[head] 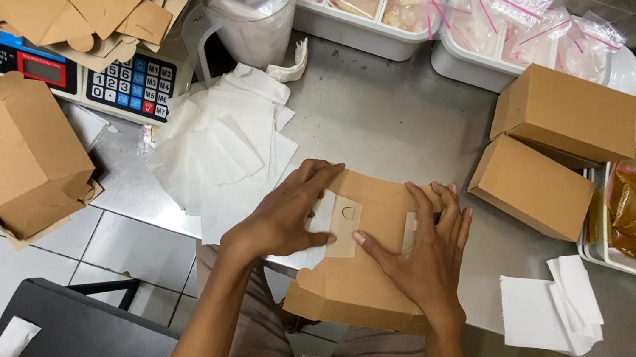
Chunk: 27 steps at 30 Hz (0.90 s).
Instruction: The person assembles a flat cardboard box by folding the side flaps and securing them with adhesive tape. They then fold the top and bottom flaps to form the box structure.
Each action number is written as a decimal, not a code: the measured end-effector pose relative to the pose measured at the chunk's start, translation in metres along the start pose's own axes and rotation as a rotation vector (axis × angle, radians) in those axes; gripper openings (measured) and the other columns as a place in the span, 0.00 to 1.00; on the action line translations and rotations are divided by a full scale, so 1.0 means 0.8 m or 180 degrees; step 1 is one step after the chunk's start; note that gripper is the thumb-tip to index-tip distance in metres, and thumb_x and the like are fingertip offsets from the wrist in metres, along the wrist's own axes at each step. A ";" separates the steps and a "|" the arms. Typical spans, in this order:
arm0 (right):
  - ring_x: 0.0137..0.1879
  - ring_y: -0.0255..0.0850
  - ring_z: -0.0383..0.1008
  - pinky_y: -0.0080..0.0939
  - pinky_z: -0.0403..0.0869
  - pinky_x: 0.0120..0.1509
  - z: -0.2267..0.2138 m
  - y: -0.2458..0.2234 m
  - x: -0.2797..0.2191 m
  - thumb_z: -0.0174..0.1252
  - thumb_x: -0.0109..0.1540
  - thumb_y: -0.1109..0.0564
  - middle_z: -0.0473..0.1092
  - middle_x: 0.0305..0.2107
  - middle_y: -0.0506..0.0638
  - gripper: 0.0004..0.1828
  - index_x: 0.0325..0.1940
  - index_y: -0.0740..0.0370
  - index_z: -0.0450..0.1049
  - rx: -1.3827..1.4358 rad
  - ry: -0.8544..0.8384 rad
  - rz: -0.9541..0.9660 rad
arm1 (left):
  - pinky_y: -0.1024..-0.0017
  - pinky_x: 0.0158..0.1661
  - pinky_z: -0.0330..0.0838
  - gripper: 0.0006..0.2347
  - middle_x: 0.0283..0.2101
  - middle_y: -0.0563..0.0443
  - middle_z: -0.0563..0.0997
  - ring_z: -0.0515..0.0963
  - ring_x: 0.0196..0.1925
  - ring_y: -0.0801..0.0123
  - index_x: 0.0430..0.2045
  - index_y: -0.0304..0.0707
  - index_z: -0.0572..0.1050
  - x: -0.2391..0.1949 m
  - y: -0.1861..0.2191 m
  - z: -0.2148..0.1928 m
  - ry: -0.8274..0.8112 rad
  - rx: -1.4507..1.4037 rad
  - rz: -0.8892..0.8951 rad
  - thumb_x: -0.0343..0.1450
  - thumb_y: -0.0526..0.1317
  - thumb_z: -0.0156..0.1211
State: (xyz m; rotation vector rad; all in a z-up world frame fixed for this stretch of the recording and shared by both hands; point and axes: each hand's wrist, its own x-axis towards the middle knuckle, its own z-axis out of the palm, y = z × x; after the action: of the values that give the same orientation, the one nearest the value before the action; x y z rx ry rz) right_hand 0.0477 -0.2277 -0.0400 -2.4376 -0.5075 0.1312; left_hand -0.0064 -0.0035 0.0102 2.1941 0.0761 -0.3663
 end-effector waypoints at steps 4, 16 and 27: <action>0.82 0.68 0.40 0.73 0.30 0.81 0.001 0.002 0.000 0.77 0.47 0.33 0.51 0.67 0.64 0.56 0.72 0.55 0.62 0.0016 0.0005 0.0010 | 0.54 0.41 0.77 0.38 0.60 0.35 0.70 0.77 0.47 0.50 0.69 0.31 0.63 0.009 -0.009 0.007 0.0204 -0.0106 0.0066 0.60 0.25 0.69; 0.82 0.68 0.41 0.72 0.30 0.81 -0.001 0.001 0.000 0.78 0.47 0.33 0.51 0.67 0.64 0.56 0.72 0.55 0.63 0.0018 -0.0008 0.0017 | 0.54 0.38 0.78 0.23 0.50 0.38 0.77 0.82 0.43 0.53 0.59 0.28 0.73 0.022 -0.014 0.031 0.1062 -0.0228 0.0007 0.66 0.27 0.64; 0.82 0.67 0.41 0.72 0.31 0.82 -0.001 0.000 0.000 0.78 0.47 0.33 0.52 0.67 0.64 0.56 0.72 0.55 0.63 -0.0014 0.0027 0.0004 | 0.54 0.39 0.77 0.21 0.49 0.39 0.77 0.81 0.44 0.52 0.58 0.28 0.73 0.021 -0.008 0.036 0.1192 -0.0104 -0.0035 0.68 0.28 0.63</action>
State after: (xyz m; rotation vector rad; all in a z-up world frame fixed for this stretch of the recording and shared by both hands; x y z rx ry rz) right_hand 0.0475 -0.2282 -0.0397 -2.4417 -0.5030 0.1204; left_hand 0.0016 -0.0237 -0.0161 2.2053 0.2968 0.0437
